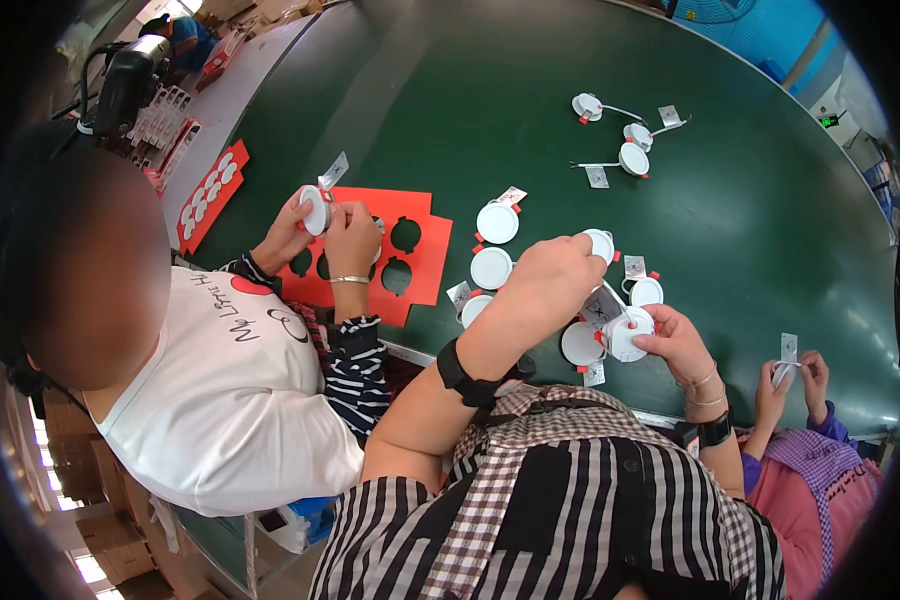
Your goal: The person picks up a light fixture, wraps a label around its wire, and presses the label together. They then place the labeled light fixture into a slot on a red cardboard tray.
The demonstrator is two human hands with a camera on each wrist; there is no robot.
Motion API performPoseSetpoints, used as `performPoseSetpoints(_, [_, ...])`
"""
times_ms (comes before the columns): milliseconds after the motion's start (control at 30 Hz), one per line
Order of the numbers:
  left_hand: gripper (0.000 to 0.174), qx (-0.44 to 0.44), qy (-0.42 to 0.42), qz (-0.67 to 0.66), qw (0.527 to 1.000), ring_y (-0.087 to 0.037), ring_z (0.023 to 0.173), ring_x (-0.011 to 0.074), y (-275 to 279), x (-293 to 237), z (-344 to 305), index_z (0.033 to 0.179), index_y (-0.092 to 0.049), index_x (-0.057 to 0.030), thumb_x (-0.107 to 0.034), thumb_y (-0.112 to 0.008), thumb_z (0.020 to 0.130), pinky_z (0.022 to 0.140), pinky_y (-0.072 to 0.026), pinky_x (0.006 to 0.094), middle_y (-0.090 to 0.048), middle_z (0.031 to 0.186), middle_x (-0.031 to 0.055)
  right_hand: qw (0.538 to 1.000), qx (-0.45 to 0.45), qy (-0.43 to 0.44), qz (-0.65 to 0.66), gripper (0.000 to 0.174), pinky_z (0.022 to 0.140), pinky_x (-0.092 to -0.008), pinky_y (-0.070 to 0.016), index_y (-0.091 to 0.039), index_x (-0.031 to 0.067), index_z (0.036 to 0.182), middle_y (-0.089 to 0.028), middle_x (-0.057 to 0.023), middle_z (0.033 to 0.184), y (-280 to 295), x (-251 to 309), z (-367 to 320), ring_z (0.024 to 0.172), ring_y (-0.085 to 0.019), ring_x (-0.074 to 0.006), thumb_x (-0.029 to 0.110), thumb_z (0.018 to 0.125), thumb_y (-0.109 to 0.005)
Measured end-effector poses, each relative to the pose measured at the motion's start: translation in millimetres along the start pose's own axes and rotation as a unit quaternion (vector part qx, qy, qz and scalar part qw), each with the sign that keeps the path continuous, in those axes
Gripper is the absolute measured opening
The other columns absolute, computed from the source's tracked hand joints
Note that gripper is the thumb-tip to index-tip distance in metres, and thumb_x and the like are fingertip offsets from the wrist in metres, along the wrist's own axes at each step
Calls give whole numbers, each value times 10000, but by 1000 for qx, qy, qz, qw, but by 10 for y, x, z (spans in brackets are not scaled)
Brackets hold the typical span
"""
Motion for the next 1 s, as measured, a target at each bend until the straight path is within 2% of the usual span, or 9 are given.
performPoseSetpoints(133, [96,16,7,-67,998,-608,745,238,37,76,-2,820,-664,-48,-118,-657,755,639,-497,327,-596,771,105,1000,1,-3,5,426,856,-287,-491,-531,-20,1178,-625,-74,1052,-66,87,10,949,-609,-152,37,786,-685])
performPoseSetpoints(200, [128,-12,57,-164,985,-621,695,177,-45,202,-11,862,-674,-32,-129,-668,778,591,-493,280,-637,770,76,996,42,4,80,429,884,-300,-483,-524,-20,1201,-603,-81,1102,-82,103,32,999,-594,-162,43,800,-665])
performPoseSetpoints(267, [132,67,205,-337,917,-595,607,103,30,162,27,880,-675,-8,-121,-662,813,526,-464,228,-638,723,44,991,67,1,115,434,904,-314,-480,-510,-16,1218,-586,-92,1139,-53,82,58,1035,-584,-177,52,814,-655])
performPoseSetpoints(333, [120,65,298,-462,833,-549,550,56,-23,106,14,872,-669,9,-103,-653,832,481,-432,196,-605,684,12,981,94,7,168,439,905,-329,-484,-498,-10,1226,-593,-93,1133,-96,127,52,1028,-591,-182,51,819,-650])
performPoseSetpoints(567, [131,54,300,-564,768,-585,592,90,-99,47,15,957,-648,37,-37,-596,862,535,-469,213,-633,750,44,979,82,24,182,418,902,-336,-485,-505,1,1209,-599,-88,1132,-105,171,40,1026,-593,-171,41,819,-651])
performPoseSetpoints(767, [126,32,317,-559,765,-594,608,92,-92,-119,31,944,-648,40,-30,-607,847,556,-481,215,-650,767,57,984,66,30,160,419,866,-312,-506,-536,-10,1182,-622,-81,1081,-87,239,39,972,-613,-158,-5,785,-671])
performPoseSetpoints(833, [123,33,311,-554,771,-598,618,90,-136,-195,17,935,-650,42,-30,-614,842,561,-481,213,-657,778,63,985,89,72,-128,378,833,-292,-516,-577,-33,1128,-639,-78,1031,-113,297,16,939,-615,-137,-43,764,-677])
performPoseSetpoints(933, [120,41,304,-546,780,-610,650,84,-167,-204,0,926,-659,40,-24,-625,830,577,-485,207,-670,803,71,990,60,111,-60,344,820,-282,-516,-597,-51,1097,-648,-85,992,-192,280,-7,927,-610,-127,-64,761,-671])
performPoseSetpoints(1000, [124,-25,252,-451,856,-609,664,79,-215,-135,-40,935,-668,32,-19,-617,833,592,-486,203,-667,794,62,992,63,110,-17,350,832,-288,-522,-587,-58,1107,-636,-99,1023,-197,244,-10,935,-616,-148,-69,766,-664])
Point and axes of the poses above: each hand's wrist, its own z-axis towards the middle knuckle, its own y-axis out of the back of the hand, x = y × z, the point moved 1 cm from there along z, towards the middle knuckle
